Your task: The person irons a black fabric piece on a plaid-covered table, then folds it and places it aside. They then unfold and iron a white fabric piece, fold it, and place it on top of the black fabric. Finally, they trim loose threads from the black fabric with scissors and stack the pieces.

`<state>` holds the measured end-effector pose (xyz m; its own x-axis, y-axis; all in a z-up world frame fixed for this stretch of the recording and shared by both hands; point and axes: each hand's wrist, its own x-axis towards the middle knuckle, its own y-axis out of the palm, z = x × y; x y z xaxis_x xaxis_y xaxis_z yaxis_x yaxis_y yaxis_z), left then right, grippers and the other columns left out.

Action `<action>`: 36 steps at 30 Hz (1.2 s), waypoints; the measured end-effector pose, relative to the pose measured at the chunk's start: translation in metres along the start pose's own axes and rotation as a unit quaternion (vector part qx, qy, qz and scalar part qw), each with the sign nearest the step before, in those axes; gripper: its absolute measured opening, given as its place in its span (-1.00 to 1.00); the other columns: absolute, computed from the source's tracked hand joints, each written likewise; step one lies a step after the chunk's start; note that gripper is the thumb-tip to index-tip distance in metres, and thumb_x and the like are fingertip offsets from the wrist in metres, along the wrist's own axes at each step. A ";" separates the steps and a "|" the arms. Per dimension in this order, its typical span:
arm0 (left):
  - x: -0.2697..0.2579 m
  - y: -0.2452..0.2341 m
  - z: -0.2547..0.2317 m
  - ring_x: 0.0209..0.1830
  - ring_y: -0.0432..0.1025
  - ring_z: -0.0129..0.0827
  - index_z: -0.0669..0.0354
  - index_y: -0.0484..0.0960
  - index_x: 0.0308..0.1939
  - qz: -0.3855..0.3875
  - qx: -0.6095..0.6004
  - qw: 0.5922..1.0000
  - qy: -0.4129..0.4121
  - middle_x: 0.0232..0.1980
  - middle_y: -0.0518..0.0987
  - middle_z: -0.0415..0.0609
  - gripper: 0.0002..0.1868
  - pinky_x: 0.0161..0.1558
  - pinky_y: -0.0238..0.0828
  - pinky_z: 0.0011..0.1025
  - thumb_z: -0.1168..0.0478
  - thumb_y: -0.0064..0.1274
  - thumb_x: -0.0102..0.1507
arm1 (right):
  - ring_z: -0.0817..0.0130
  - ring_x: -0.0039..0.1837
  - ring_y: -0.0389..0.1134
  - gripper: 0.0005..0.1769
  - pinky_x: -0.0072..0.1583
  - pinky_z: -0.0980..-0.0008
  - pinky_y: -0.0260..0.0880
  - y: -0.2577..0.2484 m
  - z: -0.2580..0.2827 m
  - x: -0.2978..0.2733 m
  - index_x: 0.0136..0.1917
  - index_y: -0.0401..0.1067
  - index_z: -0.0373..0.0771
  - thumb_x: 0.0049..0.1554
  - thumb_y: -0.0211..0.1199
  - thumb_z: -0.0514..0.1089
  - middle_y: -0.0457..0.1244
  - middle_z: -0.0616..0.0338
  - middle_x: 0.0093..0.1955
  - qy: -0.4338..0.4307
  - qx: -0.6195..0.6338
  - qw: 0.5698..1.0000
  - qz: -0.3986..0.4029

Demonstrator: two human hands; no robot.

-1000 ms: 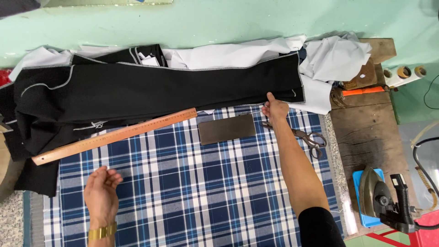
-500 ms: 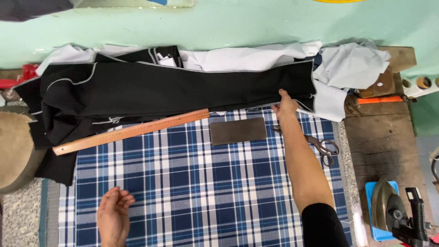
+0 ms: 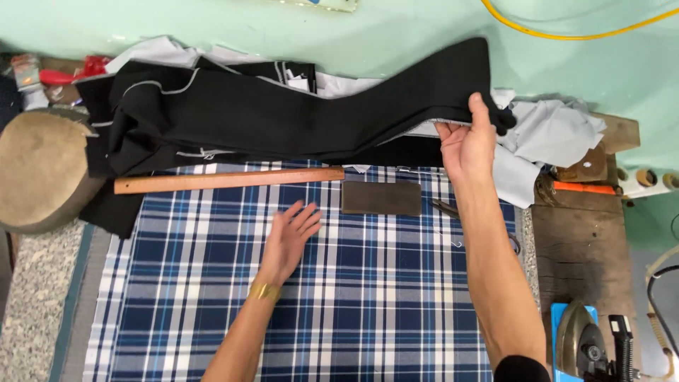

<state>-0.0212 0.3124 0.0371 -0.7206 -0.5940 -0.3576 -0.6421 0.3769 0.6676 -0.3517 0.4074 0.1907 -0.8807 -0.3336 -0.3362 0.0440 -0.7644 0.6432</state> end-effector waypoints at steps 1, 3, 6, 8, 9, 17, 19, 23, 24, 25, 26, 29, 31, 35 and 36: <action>0.013 0.001 0.011 0.55 0.05 0.36 0.48 -0.09 0.56 0.033 -0.053 0.998 -0.004 0.56 0.05 0.56 0.09 0.50 -0.01 0.18 -0.42 -0.25 0.33 | 0.02 0.09 0.55 -0.72 0.26 -0.06 0.64 0.013 0.003 -0.018 -0.05 0.49 -0.23 0.06 0.50 -0.09 0.45 -0.02 0.05 -0.016 -0.009 0.999 0.036; 0.031 0.012 0.019 0.56 0.03 0.32 0.42 -0.06 0.56 0.065 -0.110 0.992 -0.002 0.58 0.07 0.48 0.10 0.51 -0.03 0.17 -0.47 -0.27 0.32 | 0.00 0.14 0.55 -0.77 0.31 -0.08 0.63 0.033 0.011 -0.056 -0.04 0.55 -0.19 0.09 0.47 -0.07 0.46 0.00 0.10 -0.030 -0.020 0.996 0.079; 0.048 0.043 0.006 0.55 0.06 0.31 0.46 -0.20 0.57 0.083 -0.219 0.972 -0.012 0.56 0.09 0.48 0.27 0.53 0.02 0.18 -0.54 -0.13 0.24 | 0.04 0.24 0.52 -0.79 0.42 -0.09 0.57 0.047 0.027 -0.112 0.05 0.60 -0.05 0.15 0.43 -0.01 0.44 0.12 0.19 -0.055 -0.052 0.988 0.138; 0.061 0.059 -0.007 0.35 0.37 0.20 0.26 0.25 0.29 0.014 -0.298 0.955 -0.009 0.37 0.43 0.33 0.07 0.47 0.17 0.22 -0.59 -0.01 0.11 | 0.04 0.39 0.43 -0.65 0.46 -0.04 0.58 0.049 0.041 -0.149 0.27 0.50 -0.05 0.26 0.29 0.05 0.33 0.07 0.39 -0.087 -0.102 0.966 0.221; 0.062 0.061 -0.022 0.35 0.37 0.20 0.26 0.25 0.29 0.017 -0.299 0.954 -0.009 0.37 0.43 0.33 0.07 0.47 0.17 0.22 -0.59 -0.01 0.11 | 0.04 0.39 0.43 -0.65 0.46 -0.04 0.58 0.042 0.045 -0.153 0.27 0.50 -0.05 0.26 0.29 0.05 0.33 0.07 0.39 -0.090 -0.103 0.966 0.222; 0.101 0.009 -0.089 0.21 0.56 -0.09 0.00 0.65 0.03 -0.100 -0.300 0.944 0.099 0.17 0.68 0.06 -0.43 0.29 0.46 -0.01 -0.19 0.39 0.09 | -0.04 0.25 0.49 -0.77 0.32 -0.13 0.63 -0.017 0.056 -0.108 0.17 0.57 -0.13 0.28 0.25 -0.08 0.41 -0.03 0.20 -0.121 -0.109 0.973 0.165; 0.133 -0.035 -0.077 0.27 0.50 -0.08 0.00 0.62 0.08 -0.127 -0.287 0.945 0.093 0.24 0.62 0.06 -0.42 0.37 0.36 -0.02 -0.13 0.44 0.10 | -0.03 0.20 0.52 -0.83 0.27 -0.14 0.63 -0.036 0.050 -0.076 0.09 0.59 -0.15 0.25 0.30 -0.12 0.43 -0.04 0.16 -0.100 -0.092 0.983 0.120; 0.190 -0.107 -0.067 0.34 0.44 -0.10 0.12 0.52 0.21 -0.195 -0.229 0.952 0.065 0.32 0.54 0.08 -0.29 0.48 0.26 -0.02 -0.04 0.52 0.12 | 0.02 0.17 0.54 -0.76 0.18 -0.15 0.63 -0.066 0.042 -0.018 0.10 0.55 -0.23 0.19 0.41 -0.11 0.44 -0.07 0.15 -0.064 -0.100 0.992 0.043; 0.194 -0.106 -0.077 0.34 0.44 -0.10 0.12 0.52 0.21 -0.196 -0.226 0.952 0.061 0.32 0.54 0.08 -0.29 0.48 0.26 -0.02 -0.04 0.52 0.12 | 0.02 0.17 0.54 -0.76 0.18 -0.15 0.63 -0.070 0.039 -0.001 0.10 0.55 -0.23 0.19 0.41 -0.11 0.44 -0.07 0.15 -0.063 -0.100 0.992 0.039; 0.200 -0.102 -0.084 0.18 0.54 -0.05 0.19 0.62 0.05 -0.227 -0.239 0.942 0.069 0.15 0.62 0.14 -0.46 0.28 0.45 -0.07 0.15 0.51 0.07 | -0.02 0.16 0.54 -0.71 0.17 -0.19 0.64 -0.076 0.037 0.015 0.13 0.52 -0.25 0.18 0.42 -0.12 0.44 -0.09 0.15 -0.084 -0.105 0.991 0.026; 0.206 -0.099 -0.091 0.01 0.65 -0.01 0.26 0.71 -0.11 -0.257 -0.252 0.930 0.078 -0.02 0.71 0.21 -0.61 0.09 0.65 -0.12 0.34 0.49 0.03 | -0.06 0.15 0.55 -0.67 0.16 -0.23 0.64 -0.082 0.037 0.032 0.17 0.49 -0.28 0.18 0.43 -0.13 0.44 -0.11 0.14 -0.105 -0.111 0.988 0.013; 0.213 -0.102 -0.115 0.00 0.67 0.05 0.30 0.74 -0.21 -0.257 -0.244 0.925 0.134 -0.09 0.74 0.26 -0.68 0.10 0.67 -0.06 0.45 0.50 0.00 | -0.06 0.14 0.56 -0.68 0.19 -0.29 0.64 -0.074 0.045 0.049 0.13 0.52 -0.23 0.14 0.49 -0.15 0.45 -0.12 0.11 -0.163 -0.094 0.982 -0.001; 0.183 -0.065 -0.134 0.06 0.66 0.02 0.28 0.75 -0.21 -0.236 -0.235 0.933 0.136 -0.03 0.73 0.25 -0.68 0.17 0.64 -0.07 0.43 0.51 0.00 | -0.05 0.19 0.55 -0.60 0.20 -0.26 0.66 -0.079 0.054 0.055 0.19 0.48 -0.20 0.16 0.53 -0.09 0.43 -0.13 0.18 -0.204 -0.097 0.974 0.004; 0.181 -0.078 -0.121 0.30 0.51 -0.04 0.13 0.72 -0.11 -0.217 -0.134 0.962 0.093 0.19 0.61 0.13 -0.67 0.50 0.20 0.05 0.29 0.50 0.09 | 0.03 0.22 0.47 -0.18 0.08 -0.14 0.73 -0.116 0.041 0.097 0.41 0.18 -0.27 0.10 0.59 0.05 0.25 -0.16 0.31 -0.210 -0.126 0.963 -0.111; 0.186 -0.087 -0.111 0.30 0.51 -0.04 0.13 0.72 -0.11 -0.215 -0.132 0.964 0.090 0.19 0.61 0.13 -0.67 0.50 0.20 0.05 0.29 0.50 0.09 | 0.03 0.22 0.47 -0.18 0.08 -0.14 0.73 -0.142 0.023 0.112 0.41 0.18 -0.27 0.10 0.59 0.05 0.25 -0.16 0.31 -0.211 -0.124 0.963 -0.115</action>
<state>-0.0705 0.0900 -0.0154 -0.3310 -0.7778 -0.5343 -0.7648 -0.1105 0.6347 -0.4672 0.4916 0.0774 -0.9915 0.0750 -0.1066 -0.1105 -0.9173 0.3825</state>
